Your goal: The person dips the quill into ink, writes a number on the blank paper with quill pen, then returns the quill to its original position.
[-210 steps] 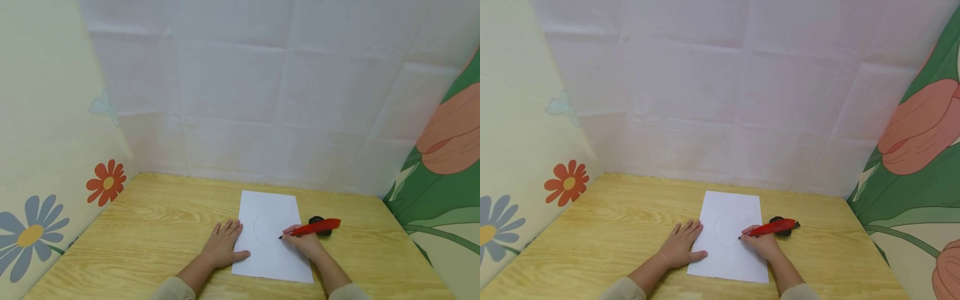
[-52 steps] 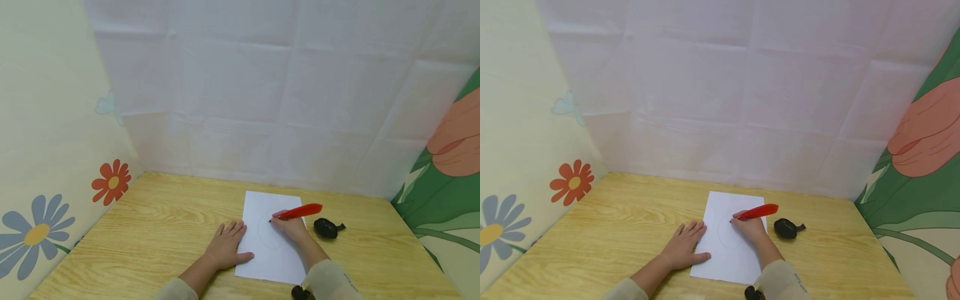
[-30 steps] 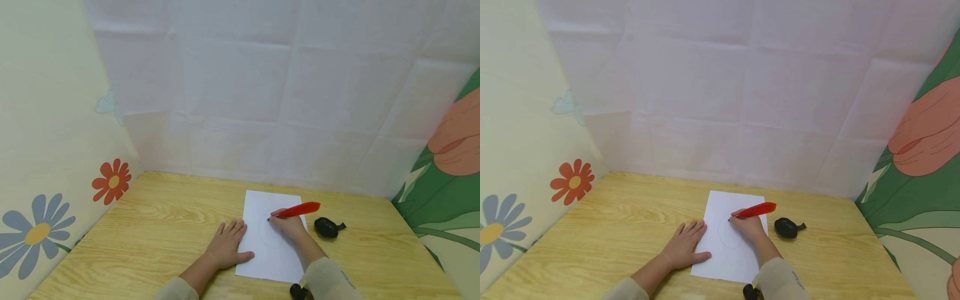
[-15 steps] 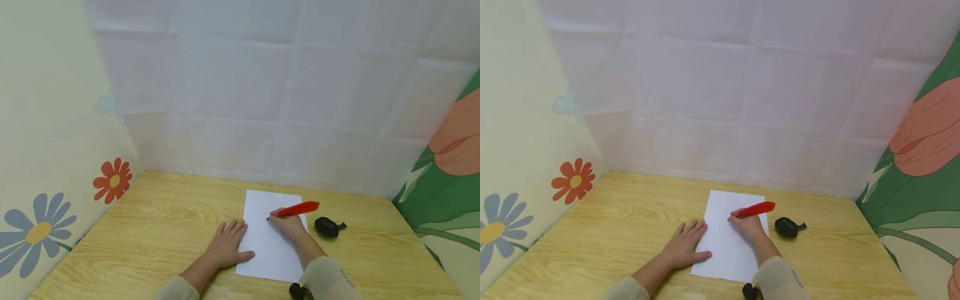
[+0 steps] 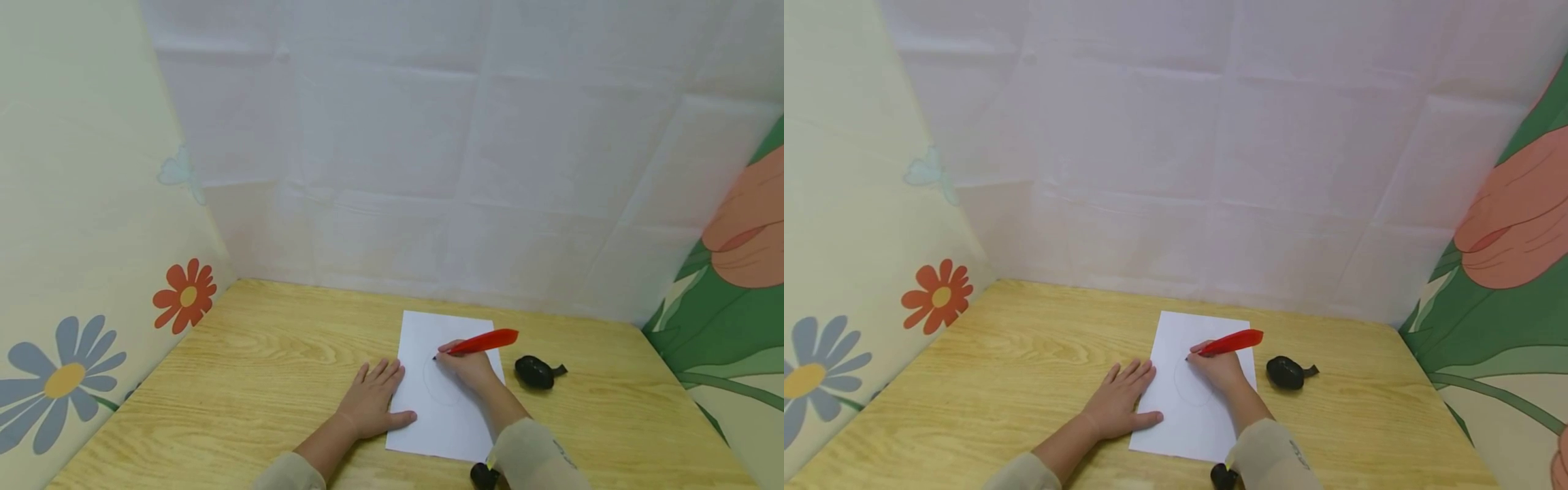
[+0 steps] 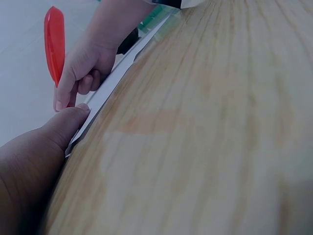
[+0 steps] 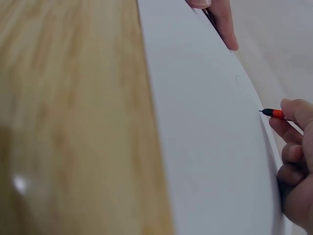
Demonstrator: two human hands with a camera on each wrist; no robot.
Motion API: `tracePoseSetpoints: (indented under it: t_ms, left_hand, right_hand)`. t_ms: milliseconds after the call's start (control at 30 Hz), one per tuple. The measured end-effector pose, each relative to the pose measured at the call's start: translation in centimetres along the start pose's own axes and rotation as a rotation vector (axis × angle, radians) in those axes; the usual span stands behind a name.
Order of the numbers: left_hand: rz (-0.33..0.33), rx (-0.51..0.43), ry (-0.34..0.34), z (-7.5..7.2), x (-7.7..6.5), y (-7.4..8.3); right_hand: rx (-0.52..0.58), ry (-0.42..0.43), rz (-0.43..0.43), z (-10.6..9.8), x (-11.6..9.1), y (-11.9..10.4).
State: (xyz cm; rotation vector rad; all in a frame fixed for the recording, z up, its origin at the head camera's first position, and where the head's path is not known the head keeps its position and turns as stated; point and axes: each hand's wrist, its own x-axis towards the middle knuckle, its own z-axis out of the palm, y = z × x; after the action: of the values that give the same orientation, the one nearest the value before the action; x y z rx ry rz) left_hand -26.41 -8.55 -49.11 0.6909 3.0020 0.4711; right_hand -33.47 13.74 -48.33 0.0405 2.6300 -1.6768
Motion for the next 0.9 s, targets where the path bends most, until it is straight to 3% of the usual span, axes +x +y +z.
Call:
tracePoseSetpoints:
  t_ms: [900]
  left_hand:
    - [0.007,0.005,-0.001,0.18,-0.02,-0.15]
  right_hand:
    - [-0.013,-0.032,0.030,0.59,0.04,-0.31]
